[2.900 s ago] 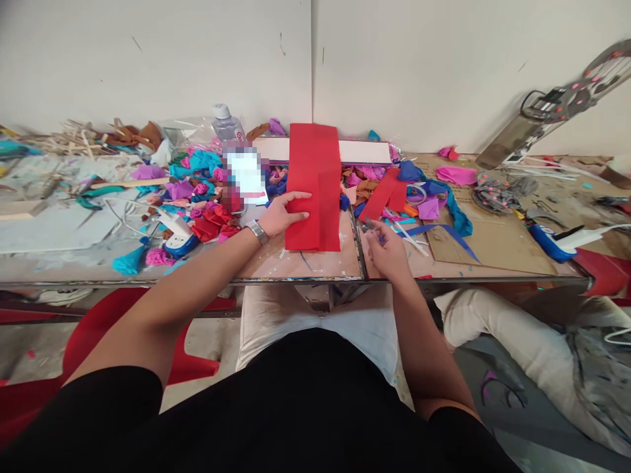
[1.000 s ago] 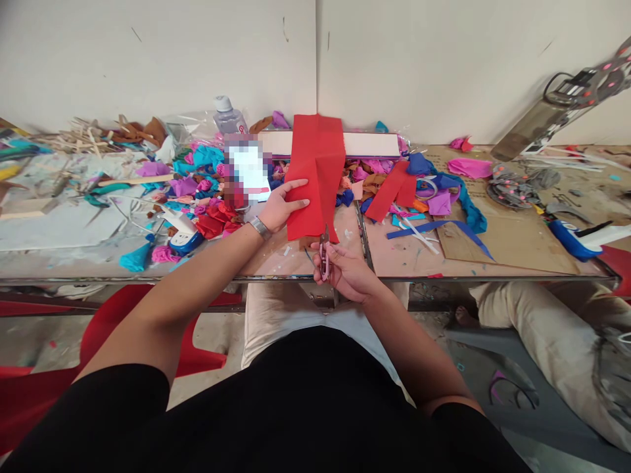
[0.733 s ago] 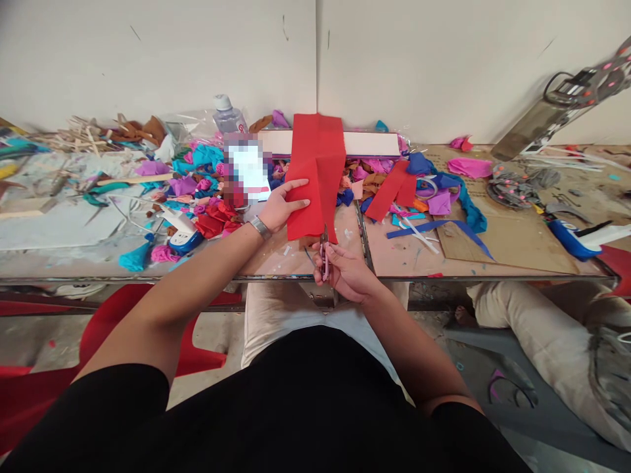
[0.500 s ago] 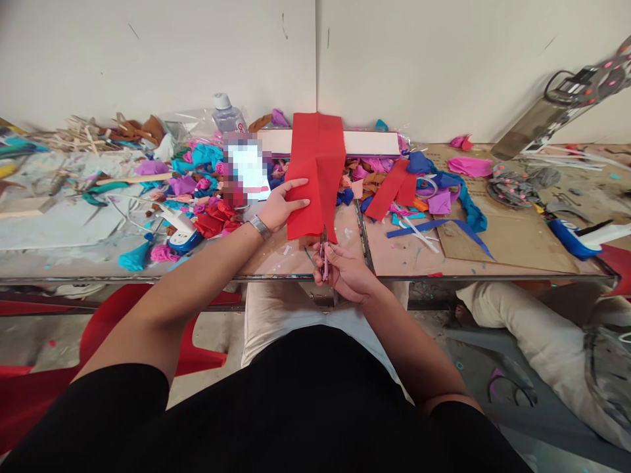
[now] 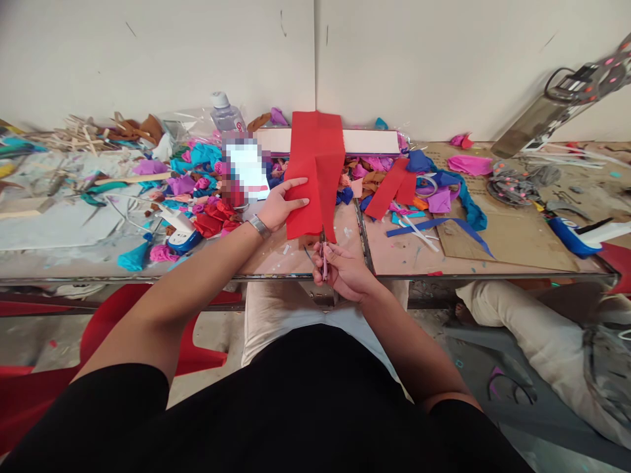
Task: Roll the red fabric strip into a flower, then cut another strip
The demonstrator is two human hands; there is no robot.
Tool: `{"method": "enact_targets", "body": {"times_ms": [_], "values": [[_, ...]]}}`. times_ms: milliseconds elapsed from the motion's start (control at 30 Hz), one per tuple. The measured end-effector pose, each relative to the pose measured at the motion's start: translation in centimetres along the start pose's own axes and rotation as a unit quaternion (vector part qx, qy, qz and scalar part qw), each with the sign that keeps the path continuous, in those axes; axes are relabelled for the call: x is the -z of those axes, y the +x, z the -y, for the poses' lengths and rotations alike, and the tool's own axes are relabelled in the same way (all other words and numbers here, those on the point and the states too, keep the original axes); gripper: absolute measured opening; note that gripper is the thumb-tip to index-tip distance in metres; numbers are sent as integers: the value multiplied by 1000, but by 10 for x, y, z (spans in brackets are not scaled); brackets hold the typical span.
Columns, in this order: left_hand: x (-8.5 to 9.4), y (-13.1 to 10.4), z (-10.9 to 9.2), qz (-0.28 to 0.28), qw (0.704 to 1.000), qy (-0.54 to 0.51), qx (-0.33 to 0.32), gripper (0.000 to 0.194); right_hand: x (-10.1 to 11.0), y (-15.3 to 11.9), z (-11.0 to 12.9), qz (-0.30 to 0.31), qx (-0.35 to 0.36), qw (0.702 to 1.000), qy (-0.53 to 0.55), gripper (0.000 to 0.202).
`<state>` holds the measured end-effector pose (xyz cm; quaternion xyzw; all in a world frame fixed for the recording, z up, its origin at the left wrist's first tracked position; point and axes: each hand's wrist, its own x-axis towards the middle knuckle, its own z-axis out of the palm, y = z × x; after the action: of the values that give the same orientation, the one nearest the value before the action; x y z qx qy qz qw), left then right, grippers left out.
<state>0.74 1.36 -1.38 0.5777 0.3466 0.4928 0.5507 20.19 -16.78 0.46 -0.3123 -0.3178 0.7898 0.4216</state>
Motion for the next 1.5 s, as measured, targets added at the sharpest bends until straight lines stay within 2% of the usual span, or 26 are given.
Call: {"method": "enact_targets", "body": {"times_ms": [400,767,1500], "values": [[0,0,0,6,1000,5,-2,76,-4,-1,2,-11,-1,1000,10,18],[0,-1,-3,-3,1000,10,-3,76,-1,-9,0,-6,-23,1000,21,28],[-1,-3,-2,34,999,33,-17,72,-2,2,9,-33,-6,999,13,23]]}}
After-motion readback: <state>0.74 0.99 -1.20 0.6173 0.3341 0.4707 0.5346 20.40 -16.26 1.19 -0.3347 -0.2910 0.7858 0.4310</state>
